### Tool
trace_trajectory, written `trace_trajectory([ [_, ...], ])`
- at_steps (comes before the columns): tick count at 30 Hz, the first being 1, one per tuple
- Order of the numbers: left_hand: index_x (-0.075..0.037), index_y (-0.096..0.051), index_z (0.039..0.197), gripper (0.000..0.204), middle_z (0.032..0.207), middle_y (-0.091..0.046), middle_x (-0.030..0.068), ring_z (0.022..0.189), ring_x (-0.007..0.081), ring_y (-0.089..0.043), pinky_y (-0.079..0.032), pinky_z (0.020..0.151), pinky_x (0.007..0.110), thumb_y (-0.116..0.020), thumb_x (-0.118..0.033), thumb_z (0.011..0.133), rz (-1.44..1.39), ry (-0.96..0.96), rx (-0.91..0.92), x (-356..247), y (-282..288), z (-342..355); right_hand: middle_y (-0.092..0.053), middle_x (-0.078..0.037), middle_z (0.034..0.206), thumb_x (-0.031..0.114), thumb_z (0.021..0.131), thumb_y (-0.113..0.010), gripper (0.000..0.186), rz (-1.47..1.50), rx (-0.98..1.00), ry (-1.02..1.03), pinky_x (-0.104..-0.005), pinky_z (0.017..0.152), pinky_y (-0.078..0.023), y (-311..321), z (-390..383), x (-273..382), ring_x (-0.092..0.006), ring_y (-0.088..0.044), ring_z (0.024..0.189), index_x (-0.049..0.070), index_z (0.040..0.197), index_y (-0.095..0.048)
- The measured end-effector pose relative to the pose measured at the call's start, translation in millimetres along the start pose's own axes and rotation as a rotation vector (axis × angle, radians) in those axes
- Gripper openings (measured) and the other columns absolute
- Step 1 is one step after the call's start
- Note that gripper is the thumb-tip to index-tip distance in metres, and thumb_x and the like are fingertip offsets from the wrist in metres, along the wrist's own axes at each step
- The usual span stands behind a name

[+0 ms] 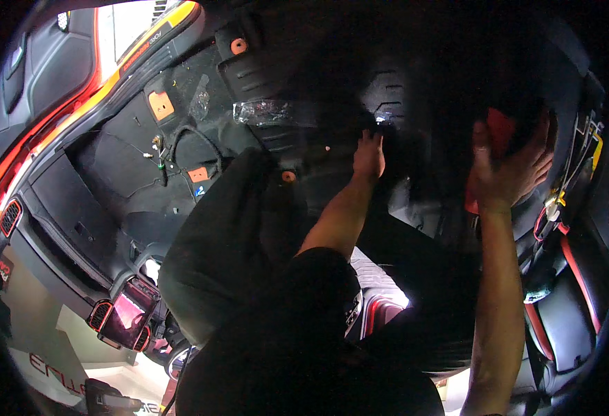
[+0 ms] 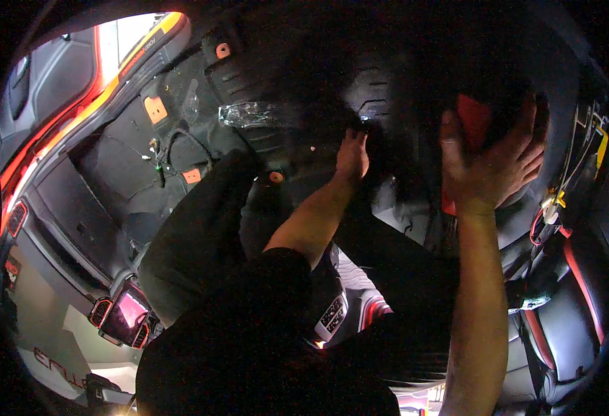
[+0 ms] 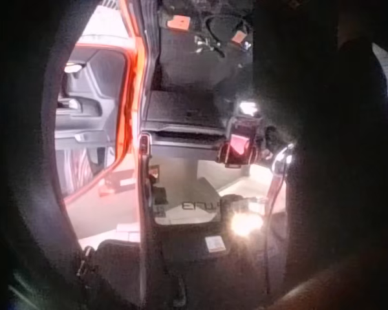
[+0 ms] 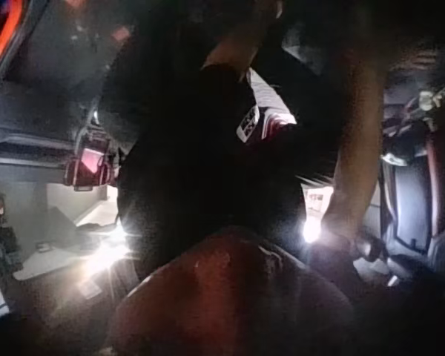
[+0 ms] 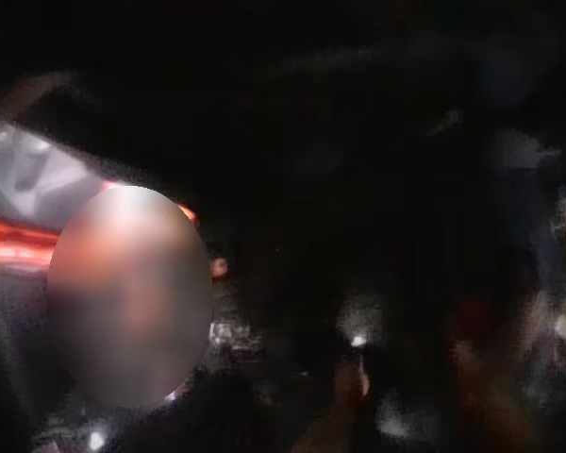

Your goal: The person installs a black plastic trim piece into the trunk floor of a car, securing it with screws. They then organize tools, including a drill and a socket set, on the rear seats.

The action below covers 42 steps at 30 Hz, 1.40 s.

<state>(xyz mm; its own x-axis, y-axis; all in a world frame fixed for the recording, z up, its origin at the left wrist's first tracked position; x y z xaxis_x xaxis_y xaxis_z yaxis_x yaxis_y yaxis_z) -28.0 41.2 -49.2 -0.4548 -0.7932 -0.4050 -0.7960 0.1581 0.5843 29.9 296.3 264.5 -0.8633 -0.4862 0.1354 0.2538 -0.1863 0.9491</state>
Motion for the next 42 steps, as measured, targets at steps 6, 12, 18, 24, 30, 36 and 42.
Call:
trace_trajectory([
  [6, -0.007, -0.062, 0.117, 0.043, 0.127, -0.055, 0.0208, 0.109, 0.0421, -0.061, -0.055, 0.087, 0.048, -0.075, -0.019, 0.078, -0.147, 0.041, 0.058, 6, 29, -13, -0.04, -0.015, 0.151, 0.072, 0.069, -0.072, 0.104, -0.065, 0.021, -0.073, -0.0536, 0.109, -0.029, -2, -11, -12, -0.0388, -0.039, 0.135, 0.015, 0.149, -0.037],
  [12, -0.007, -0.073, 0.102, 0.036, 0.104, -0.071, 0.022, 0.099, 0.0397, -0.068, -0.056, 0.088, 0.045, -0.076, -0.03, 0.075, -0.509, 0.186, -0.095, -15, 114, -1, -0.04, -0.014, 0.151, 0.07, 0.069, -0.073, 0.101, -0.106, -0.01, -0.101, -0.0538, 0.11, -0.029, -6, -8, -16, -0.0387, -0.039, 0.135, 0.018, 0.148, -0.039],
  [18, -0.002, -0.071, 0.097, 0.029, 0.098, -0.069, 0.0196, 0.086, 0.0311, -0.068, -0.055, 0.077, 0.04, -0.071, -0.024, 0.078, -0.812, 0.061, -0.203, -71, 288, 10, -0.039, -0.012, 0.153, 0.072, 0.071, -0.072, 0.103, -0.212, 0.027, -0.135, -0.0534, 0.109, -0.031, -10, 6, -3, -0.0347, -0.038, 0.138, 0.012, 0.148, -0.038],
  [24, -0.007, -0.068, 0.091, 0.015, 0.079, -0.064, 0.011, 0.075, 0.0211, -0.066, -0.053, 0.068, 0.035, -0.069, -0.012, 0.076, -0.799, -0.461, -0.074, -106, 463, -46, -0.047, -0.018, 0.143, 0.069, 0.073, -0.073, 0.103, -0.132, 0.185, -0.093, -0.0506, 0.107, -0.037, -7, 19, 16, -0.0386, -0.045, 0.131, 0.005, 0.145, -0.04],
  [30, -0.002, -0.069, 0.099, 0.025, 0.073, -0.063, 0.0064, 0.06, 0.0148, -0.06, -0.049, 0.052, 0.031, -0.062, -0.016, 0.08, -1.205, -0.46, 0.264, -63, 491, -121, -0.044, -0.027, 0.141, 0.057, 0.08, -0.074, 0.098, -0.187, 0.254, 0.054, -0.051, 0.106, -0.038, -18, 5, -42, -0.0414, -0.046, 0.127, -0.004, 0.145, -0.034],
  [36, 0.002, -0.064, 0.107, 0.028, 0.07, -0.061, 0.0056, 0.058, 0.0118, -0.059, -0.048, 0.049, 0.027, -0.065, -0.016, 0.085, -1.743, -0.1, 0.342, -15, 467, -151, -0.042, -0.023, 0.144, 0.039, 0.088, -0.072, 0.078, 0.016, 0.709, 0.014, -0.0478, 0.108, -0.037, 12, 51, 76, -0.0374, -0.045, 0.128, -0.002, 0.145, -0.037],
  [42, -0.002, -0.067, 0.104, 0.038, 0.072, -0.058, 0.0019, 0.057, 0.0085, -0.054, -0.044, 0.047, 0.024, -0.067, -0.038, 0.094, -2.16, 0.048, 0.001, -2, 466, -150, -0.055, -0.012, 0.125, 0.001, 0.091, -0.064, 0.049, 0.729, 0.939, 0.28, -0.0329, 0.094, -0.047, 66, 76, 355, -0.0209, -0.058, 0.105, -0.001, 0.137, -0.048],
])
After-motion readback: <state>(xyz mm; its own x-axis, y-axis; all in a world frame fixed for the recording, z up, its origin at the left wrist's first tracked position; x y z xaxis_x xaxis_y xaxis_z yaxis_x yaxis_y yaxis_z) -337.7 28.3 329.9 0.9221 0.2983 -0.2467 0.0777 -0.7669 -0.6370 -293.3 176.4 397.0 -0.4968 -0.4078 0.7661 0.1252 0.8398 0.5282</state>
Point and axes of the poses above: each hand's wrist, its own z-axis towards the middle knuckle, its own y-axis out of the back of the hand, x = y × z, the point moved 7 cm from there along z, towards the middle knuckle
